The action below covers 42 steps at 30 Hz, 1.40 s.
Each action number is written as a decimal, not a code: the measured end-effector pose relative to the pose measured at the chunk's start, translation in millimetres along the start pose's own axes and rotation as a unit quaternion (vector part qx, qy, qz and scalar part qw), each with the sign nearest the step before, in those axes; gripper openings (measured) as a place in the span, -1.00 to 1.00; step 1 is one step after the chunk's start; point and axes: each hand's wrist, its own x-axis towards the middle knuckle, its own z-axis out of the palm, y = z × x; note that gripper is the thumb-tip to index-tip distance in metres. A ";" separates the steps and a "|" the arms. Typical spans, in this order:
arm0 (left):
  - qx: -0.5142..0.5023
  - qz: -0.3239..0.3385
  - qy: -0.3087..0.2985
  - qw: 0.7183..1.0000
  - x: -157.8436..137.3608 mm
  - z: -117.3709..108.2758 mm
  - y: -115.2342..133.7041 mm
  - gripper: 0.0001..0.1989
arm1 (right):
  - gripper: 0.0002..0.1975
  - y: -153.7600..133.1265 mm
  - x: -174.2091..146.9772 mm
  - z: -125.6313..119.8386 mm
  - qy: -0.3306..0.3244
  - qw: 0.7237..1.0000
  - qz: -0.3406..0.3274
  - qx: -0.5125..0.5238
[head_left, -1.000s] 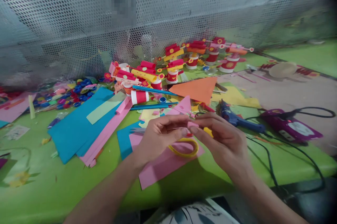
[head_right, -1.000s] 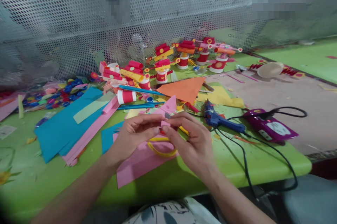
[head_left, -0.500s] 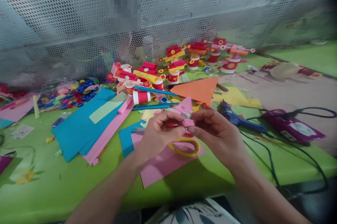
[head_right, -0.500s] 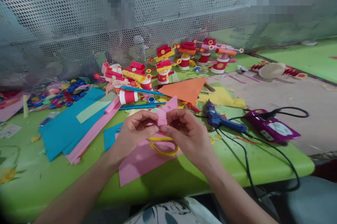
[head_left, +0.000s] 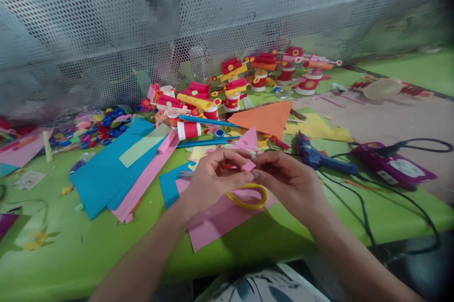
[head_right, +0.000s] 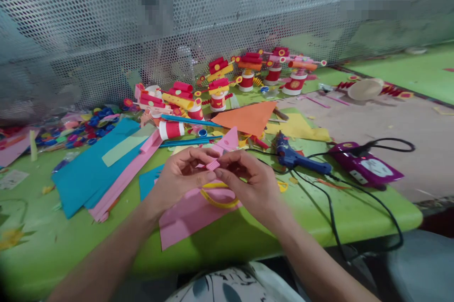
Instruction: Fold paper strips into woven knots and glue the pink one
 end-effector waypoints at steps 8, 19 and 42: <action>0.007 -0.007 -0.025 1.000 -0.4 -2.7 2.5 -0.81 | -0.77 -0.1 3.2 -5.3 -0.031 0.991 0.057 0.115; 0.048 -0.029 0.008 0.998 -0.8 -1.3 1.5 -0.64 | -0.73 1.7 4.0 -7.2 -0.036 0.989 0.072 0.127; -0.020 -0.086 0.037 0.995 1.6 -1.2 -10.7 -0.64 | -0.82 7.6 3.9 -6.8 -0.020 0.989 0.059 0.134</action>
